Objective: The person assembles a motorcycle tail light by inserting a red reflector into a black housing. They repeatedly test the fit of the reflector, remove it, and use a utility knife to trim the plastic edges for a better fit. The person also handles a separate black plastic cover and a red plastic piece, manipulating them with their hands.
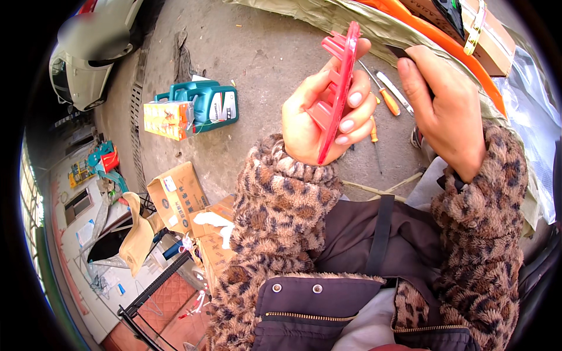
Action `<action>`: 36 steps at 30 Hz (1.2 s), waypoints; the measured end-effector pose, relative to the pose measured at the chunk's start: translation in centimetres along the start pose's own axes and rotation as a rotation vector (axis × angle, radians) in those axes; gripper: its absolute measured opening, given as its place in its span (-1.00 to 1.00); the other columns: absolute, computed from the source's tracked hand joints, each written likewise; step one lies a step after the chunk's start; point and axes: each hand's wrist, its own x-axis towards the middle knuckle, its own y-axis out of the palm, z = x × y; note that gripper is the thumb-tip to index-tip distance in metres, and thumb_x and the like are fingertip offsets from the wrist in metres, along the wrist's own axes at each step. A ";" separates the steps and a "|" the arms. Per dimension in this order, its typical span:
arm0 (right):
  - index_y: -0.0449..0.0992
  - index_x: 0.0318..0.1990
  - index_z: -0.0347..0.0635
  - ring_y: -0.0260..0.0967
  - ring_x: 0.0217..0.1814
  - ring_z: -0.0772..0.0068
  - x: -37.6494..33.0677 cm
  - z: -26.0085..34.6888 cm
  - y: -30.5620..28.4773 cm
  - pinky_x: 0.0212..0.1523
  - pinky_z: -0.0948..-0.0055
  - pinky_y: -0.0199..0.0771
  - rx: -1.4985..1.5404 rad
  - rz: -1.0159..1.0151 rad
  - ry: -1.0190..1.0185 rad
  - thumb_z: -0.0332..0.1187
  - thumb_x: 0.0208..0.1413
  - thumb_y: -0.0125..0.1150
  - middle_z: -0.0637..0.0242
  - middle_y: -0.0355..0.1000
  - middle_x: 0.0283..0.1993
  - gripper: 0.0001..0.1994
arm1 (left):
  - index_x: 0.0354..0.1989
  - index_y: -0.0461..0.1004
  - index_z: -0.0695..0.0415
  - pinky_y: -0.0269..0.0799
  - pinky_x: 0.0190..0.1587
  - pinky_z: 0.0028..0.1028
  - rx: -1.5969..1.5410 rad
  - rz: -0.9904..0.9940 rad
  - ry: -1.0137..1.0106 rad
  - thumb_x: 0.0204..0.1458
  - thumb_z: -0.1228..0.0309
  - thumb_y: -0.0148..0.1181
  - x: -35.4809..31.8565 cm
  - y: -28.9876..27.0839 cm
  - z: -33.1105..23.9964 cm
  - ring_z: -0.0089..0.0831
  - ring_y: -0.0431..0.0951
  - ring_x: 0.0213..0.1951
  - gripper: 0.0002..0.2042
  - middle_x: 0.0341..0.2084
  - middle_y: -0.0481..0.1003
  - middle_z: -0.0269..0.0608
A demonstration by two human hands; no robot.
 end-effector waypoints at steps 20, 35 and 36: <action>0.46 -0.22 -0.22 0.45 -0.45 0.08 -0.7 1.5 0.5 -0.49 0.28 0.40 0.026 0.183 -0.114 -0.47 0.17 0.19 0.18 0.39 -0.42 -0.92 | 0.27 0.23 0.20 0.24 -0.67 -0.49 0.338 -0.368 0.113 0.26 0.28 -0.02 -0.4 1.9 0.4 -0.45 0.37 -0.61 -0.55 -0.46 0.42 -0.18; 0.42 -0.25 -0.21 0.41 -0.49 0.18 -1.4 2.7 1.1 -0.53 0.32 0.42 -0.037 0.257 -0.265 -0.51 0.00 0.28 0.25 0.30 -0.45 -0.82 | 0.25 0.31 0.16 0.13 -0.68 -0.56 0.479 -0.678 0.189 0.26 0.30 -0.07 -0.3 2.5 1.2 -0.54 0.31 -0.66 -0.59 -0.37 0.48 -0.20; 0.38 -0.28 -0.17 0.42 -0.48 0.24 -1.9 3.2 1.5 -0.55 0.34 0.43 -0.047 0.266 -0.287 -0.46 -0.05 0.28 0.28 0.28 -0.46 -0.80 | 0.26 0.30 0.15 0.13 -0.68 -0.56 0.483 -0.722 0.235 0.26 0.31 -0.07 0.1 2.2 1.6 -0.54 0.31 -0.66 -0.59 -0.38 0.49 -0.22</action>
